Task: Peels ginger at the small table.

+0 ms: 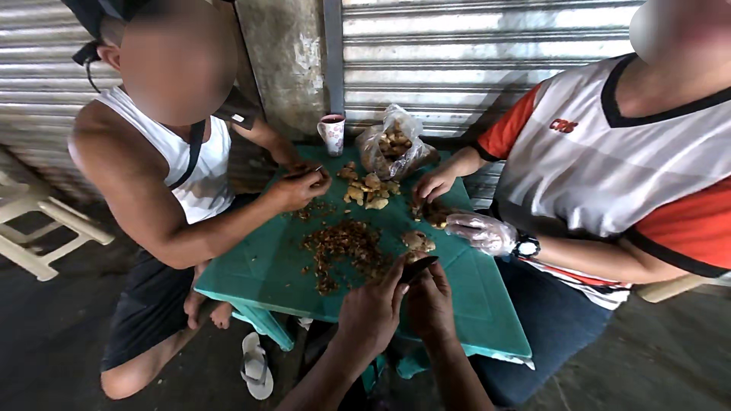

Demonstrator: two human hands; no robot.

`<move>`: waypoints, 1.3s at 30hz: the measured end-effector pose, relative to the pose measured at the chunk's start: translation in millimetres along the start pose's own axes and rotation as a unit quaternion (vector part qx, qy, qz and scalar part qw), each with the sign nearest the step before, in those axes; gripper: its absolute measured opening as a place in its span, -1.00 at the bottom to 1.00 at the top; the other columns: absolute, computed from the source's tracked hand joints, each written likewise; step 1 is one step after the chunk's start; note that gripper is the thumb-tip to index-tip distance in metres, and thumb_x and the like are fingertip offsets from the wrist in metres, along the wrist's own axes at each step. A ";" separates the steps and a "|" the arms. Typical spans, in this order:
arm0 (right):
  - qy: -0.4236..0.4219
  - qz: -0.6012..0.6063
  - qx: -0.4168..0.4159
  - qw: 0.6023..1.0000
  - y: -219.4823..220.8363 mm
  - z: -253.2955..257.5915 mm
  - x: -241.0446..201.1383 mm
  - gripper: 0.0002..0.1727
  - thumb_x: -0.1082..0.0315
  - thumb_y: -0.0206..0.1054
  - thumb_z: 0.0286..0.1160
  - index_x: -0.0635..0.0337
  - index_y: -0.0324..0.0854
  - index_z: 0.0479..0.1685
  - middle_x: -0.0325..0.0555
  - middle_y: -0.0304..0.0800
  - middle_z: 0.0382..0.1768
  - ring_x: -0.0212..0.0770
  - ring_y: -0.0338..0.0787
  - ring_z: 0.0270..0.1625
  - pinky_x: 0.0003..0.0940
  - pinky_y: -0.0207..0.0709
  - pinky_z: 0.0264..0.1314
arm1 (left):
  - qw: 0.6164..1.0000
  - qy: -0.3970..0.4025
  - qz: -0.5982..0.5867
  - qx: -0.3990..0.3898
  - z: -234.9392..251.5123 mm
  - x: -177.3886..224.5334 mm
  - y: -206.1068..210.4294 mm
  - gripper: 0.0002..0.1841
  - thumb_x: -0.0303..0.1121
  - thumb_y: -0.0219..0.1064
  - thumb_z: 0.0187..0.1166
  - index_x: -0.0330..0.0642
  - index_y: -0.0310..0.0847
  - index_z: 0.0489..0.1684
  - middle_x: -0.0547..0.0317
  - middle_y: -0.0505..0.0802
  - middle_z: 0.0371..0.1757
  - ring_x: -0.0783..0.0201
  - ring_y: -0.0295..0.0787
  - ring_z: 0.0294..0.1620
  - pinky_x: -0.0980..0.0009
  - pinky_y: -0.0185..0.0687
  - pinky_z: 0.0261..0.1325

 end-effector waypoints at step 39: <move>0.027 0.051 0.014 0.998 -4.6 -2.1 2.6 -0.54 0.40 0.48 0.17 0.18 0.66 0.17 -0.01 0.87 -0.14 -0.18 0.89 -0.15 -0.20 0.80 0.02 | 0.998 0.018 -0.037 -0.049 -8.8 -10.9 -8.0 -0.50 -0.05 -0.06 0.88 0.32 0.33 0.79 -0.01 0.88 0.19 -0.08 0.88 0.05 -0.15 0.74 0.09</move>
Point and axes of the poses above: each hand's wrist, its own z-axis towards the middle knuckle, its own y-axis out of the palm, x = y × z, the point moved 7 cm from there along z, towards the middle knuckle
